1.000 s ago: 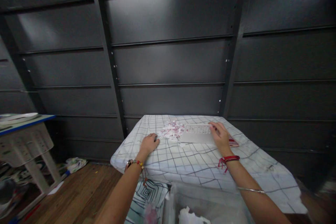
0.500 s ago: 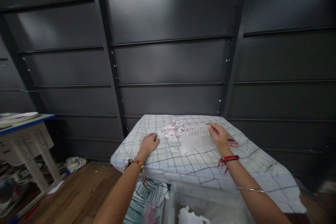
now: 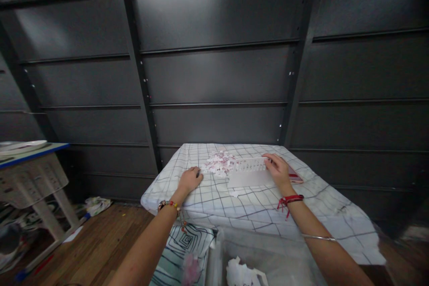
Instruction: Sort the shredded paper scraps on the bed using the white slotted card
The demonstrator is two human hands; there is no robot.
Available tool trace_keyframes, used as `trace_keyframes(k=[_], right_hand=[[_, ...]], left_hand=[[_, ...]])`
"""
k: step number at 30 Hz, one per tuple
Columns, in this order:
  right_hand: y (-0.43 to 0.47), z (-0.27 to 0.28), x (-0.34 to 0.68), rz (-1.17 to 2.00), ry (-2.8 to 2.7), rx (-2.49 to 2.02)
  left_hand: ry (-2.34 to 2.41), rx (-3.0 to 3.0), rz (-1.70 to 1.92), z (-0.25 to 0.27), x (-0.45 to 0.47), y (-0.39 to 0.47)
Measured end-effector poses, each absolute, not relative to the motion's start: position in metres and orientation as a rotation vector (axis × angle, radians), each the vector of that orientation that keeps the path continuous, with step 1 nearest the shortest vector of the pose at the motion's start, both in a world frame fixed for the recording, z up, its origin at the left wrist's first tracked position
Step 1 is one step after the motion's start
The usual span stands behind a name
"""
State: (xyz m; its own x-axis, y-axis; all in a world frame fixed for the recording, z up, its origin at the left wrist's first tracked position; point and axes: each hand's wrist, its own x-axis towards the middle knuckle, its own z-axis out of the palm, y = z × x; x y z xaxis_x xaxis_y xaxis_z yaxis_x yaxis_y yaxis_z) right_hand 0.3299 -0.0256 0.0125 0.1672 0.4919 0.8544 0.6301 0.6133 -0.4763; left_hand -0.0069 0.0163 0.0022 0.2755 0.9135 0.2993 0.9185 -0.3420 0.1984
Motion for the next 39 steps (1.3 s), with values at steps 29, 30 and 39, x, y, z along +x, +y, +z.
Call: trace_keyframes(k=[29, 30, 39], right_hand=[[-0.092, 0.021, 0.336, -0.179, -1.513, -1.033], [-0.093, 0.022, 0.336, -0.184, -1.496, -1.045], [-0.105, 0.030, 0.344, -0.122, -1.582, -0.983]], left_hand=[[-1.536, -2.782, -0.286, 0.004, -0.024, -0.021], [-1.529, -2.780, -0.298, 0.003, -0.024, -0.021], [-1.528, -2.761, -0.287, 0.005, -0.023, -0.022]])
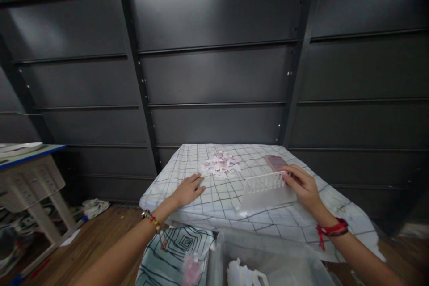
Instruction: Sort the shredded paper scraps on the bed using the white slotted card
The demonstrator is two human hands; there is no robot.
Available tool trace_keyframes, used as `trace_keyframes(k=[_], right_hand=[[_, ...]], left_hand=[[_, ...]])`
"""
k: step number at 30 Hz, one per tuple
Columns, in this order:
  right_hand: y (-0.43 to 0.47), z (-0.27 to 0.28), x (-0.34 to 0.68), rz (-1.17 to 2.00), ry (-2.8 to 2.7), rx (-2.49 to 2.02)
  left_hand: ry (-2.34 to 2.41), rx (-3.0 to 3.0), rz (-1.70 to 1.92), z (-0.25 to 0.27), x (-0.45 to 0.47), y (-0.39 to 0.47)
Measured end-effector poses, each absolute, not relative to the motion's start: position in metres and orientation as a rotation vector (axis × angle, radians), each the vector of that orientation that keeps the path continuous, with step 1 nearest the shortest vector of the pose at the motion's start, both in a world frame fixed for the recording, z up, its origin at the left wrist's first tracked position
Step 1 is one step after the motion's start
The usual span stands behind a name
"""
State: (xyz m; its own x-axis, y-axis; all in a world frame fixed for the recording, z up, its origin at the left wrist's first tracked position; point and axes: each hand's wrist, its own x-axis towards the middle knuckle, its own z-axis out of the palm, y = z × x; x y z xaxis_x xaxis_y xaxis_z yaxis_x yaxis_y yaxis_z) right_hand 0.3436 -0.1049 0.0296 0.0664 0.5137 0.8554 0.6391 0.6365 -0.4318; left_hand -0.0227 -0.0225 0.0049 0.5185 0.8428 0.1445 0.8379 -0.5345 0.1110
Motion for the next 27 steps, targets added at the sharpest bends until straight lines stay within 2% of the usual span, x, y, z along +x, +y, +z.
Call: trace_keyframes(k=[27], right_hand=[[-0.108, 0.038, 0.340, -0.116, -1.536, -0.988]], left_hand=[[1.487, 2.708, 0.317, 0.006, -0.022, -0.024]])
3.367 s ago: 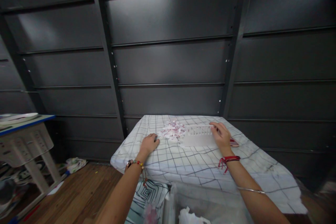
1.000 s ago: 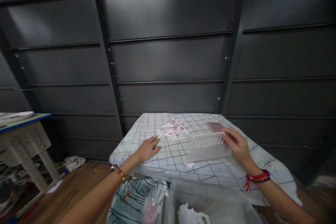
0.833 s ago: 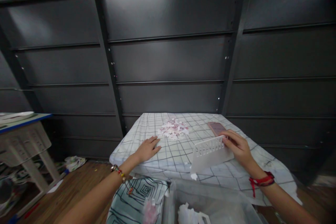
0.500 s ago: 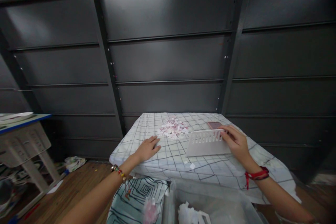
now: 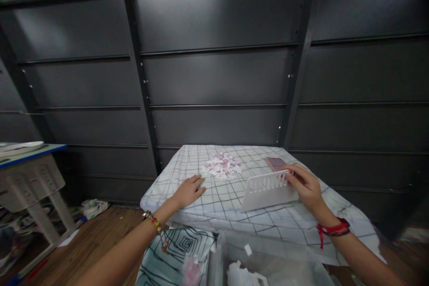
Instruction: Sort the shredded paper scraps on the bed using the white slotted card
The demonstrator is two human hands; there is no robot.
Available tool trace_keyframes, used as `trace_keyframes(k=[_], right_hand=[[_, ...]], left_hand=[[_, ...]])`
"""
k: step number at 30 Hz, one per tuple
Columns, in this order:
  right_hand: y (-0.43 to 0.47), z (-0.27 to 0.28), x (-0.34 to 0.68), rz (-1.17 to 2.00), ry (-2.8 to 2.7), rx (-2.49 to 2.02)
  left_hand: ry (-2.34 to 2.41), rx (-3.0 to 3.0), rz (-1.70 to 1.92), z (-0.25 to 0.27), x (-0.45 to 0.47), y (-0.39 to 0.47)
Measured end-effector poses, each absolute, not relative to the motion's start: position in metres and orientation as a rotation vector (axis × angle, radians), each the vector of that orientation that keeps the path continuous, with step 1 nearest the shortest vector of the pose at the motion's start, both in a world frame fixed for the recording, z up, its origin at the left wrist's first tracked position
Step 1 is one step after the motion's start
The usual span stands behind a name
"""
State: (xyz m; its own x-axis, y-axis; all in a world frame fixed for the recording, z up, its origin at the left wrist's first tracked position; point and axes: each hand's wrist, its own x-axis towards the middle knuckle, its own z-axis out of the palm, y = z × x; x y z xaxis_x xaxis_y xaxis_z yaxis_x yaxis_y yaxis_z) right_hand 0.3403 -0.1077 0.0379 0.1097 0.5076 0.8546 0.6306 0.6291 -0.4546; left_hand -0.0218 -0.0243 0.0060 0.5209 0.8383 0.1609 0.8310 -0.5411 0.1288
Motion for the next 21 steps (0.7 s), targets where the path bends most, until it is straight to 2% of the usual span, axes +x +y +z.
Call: trace_keyframes(k=[8, 21], right_hand=[[-0.069, 0.046, 0.328, -0.270, -1.450, -1.093], [-0.014, 0.027, 0.291, -0.281, -1.481, -1.042]], left_hand=[[1.461, 2.715, 0.215, 0.002, -0.024, -0.018], [1.330, 2.587, -0.013, 0.020, -0.028, 0.002]])
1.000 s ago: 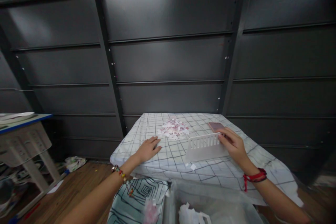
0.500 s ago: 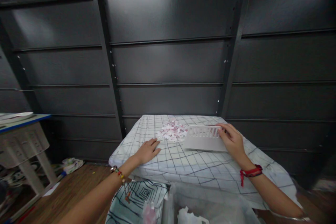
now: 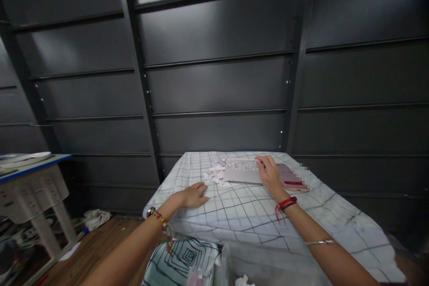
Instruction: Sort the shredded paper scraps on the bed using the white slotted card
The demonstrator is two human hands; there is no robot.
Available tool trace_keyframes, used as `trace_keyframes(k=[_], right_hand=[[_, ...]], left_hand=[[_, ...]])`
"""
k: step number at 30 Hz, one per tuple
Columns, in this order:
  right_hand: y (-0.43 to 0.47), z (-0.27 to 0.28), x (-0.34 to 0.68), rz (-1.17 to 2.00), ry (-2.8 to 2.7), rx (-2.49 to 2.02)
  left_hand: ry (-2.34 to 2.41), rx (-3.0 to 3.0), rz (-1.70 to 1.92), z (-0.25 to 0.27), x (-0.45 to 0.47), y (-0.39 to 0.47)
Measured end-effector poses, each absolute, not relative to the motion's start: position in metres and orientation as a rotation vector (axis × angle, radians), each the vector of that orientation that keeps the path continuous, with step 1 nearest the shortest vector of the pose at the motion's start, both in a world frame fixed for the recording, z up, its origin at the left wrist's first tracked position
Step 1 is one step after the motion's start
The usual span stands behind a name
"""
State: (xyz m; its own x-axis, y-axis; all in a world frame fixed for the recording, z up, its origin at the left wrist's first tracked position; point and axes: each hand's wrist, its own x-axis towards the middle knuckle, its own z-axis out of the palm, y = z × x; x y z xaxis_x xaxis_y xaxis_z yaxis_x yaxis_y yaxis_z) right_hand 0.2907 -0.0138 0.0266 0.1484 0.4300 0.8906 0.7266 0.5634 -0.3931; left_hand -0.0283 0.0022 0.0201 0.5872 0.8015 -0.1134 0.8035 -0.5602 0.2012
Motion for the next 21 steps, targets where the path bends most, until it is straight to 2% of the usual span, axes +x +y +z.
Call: trace_keyframes(k=[5, 12, 21], right_hand=[[-0.013, 0.014, 0.296, -0.302, -1.417, -1.044], [-0.007, 0.006, 0.314, -0.372, -1.288, -1.085], [0.000, -0.003, 0.322, -0.399, -1.292, -1.155]], left_hand=[[1.383, 2.589, 0.097, 0.028, -0.017, 0.011], [1.833, 2.561, 0.502, 0.006, 0.007, 0.014], [1.890, 2.562, 0.537, -0.013, 0.004, 0.019]])
